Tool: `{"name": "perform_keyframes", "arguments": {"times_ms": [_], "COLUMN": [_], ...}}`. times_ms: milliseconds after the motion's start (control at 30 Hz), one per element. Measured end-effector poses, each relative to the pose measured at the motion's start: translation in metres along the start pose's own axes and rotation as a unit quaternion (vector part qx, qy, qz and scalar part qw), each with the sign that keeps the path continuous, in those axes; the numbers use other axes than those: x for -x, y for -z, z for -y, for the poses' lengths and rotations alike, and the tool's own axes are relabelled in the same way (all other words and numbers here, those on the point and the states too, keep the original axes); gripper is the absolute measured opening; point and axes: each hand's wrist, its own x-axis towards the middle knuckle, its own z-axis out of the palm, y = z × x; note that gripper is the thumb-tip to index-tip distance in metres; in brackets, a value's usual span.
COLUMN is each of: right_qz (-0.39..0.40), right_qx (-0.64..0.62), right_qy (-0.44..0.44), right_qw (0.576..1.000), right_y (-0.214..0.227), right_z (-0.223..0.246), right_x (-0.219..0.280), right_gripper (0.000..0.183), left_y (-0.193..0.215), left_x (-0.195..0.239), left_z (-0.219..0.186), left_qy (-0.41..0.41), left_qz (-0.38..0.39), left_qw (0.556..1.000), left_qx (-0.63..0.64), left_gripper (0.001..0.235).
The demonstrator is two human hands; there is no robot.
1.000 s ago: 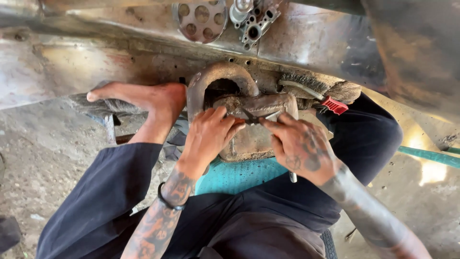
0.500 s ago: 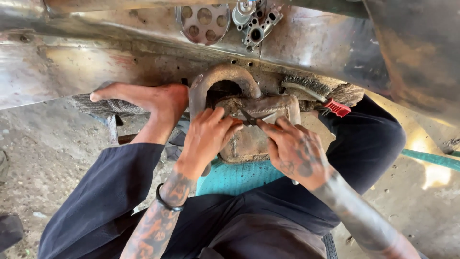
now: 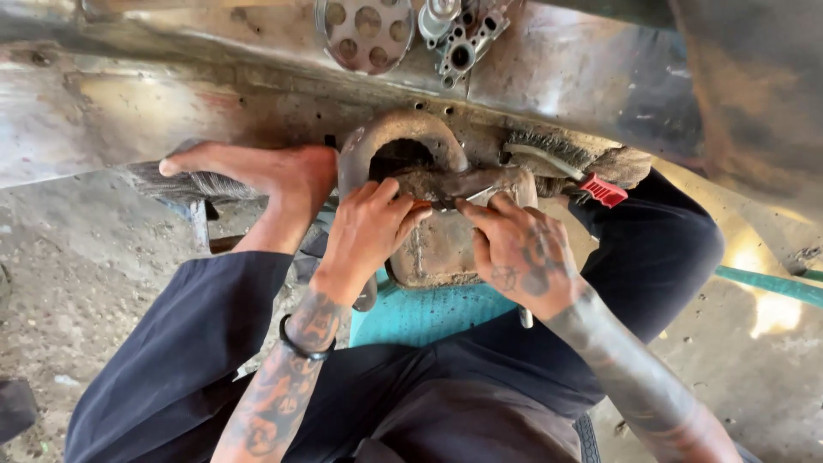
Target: The person sits on a low stool and uses orange-handled scissors to scrape and clean a rusty metal car part, likely an exhaust component, resting on a cushion. The person repeatedly scrapes the surface of the metal part to remove rust and debris.
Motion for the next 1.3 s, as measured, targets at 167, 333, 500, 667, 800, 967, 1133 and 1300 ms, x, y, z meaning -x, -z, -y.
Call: {"name": "perform_keyframes", "arguments": {"times_ms": [167, 333, 500, 667, 800, 967, 1133, 1300], "right_qz": [-0.033, 0.003, 0.031, 0.087, 0.094, 0.050, 0.074, 0.023], "right_qx": [0.018, -0.005, 0.011, -0.008, 0.012, 0.005, 0.005, 0.000], "right_qy": [0.017, 0.026, 0.028, 0.015, 0.012, 0.029, -0.003, 0.003], "right_qw": [0.999, 1.000, 0.999, 0.996, 0.995, 0.998, 0.997, 1.000], "right_y": [0.006, 0.015, 0.008, 0.029, 0.029, 0.022, 0.030, 0.014], "right_z": [0.005, 0.010, 0.009, 0.009, 0.012, 0.011, 0.008, 0.003], "right_x": [0.005, -0.007, -0.014, 0.005, -0.003, 0.017, 0.015, 0.034], "right_gripper": [0.036, 0.031, 0.028, 0.033, 0.034, 0.036, 0.035, 0.038], "left_y": [0.009, 0.005, -0.001, 0.026, 0.020, 0.025, 0.026, 0.027], "left_x": [-0.004, -0.005, -0.001, 0.003, 0.005, 0.014, 0.011, 0.018], "left_z": [-0.004, 0.003, 0.009, -0.017, -0.006, -0.017, -0.016, -0.030], "left_qy": [0.010, -0.016, 0.038, 0.017, 0.025, 0.015, -0.005, -0.014], "left_qz": [0.015, -0.017, 0.066, 0.025, 0.016, 0.008, -0.019, -0.018], "left_qw": [1.000, 0.999, 0.997, 1.000, 1.000, 1.000, 1.000, 1.000], "left_qx": [0.003, -0.037, -0.007, 0.009, 0.011, 0.017, 0.008, -0.021], "left_gripper": [0.033, 0.029, 0.035, 0.030, 0.033, 0.029, 0.027, 0.024]}}
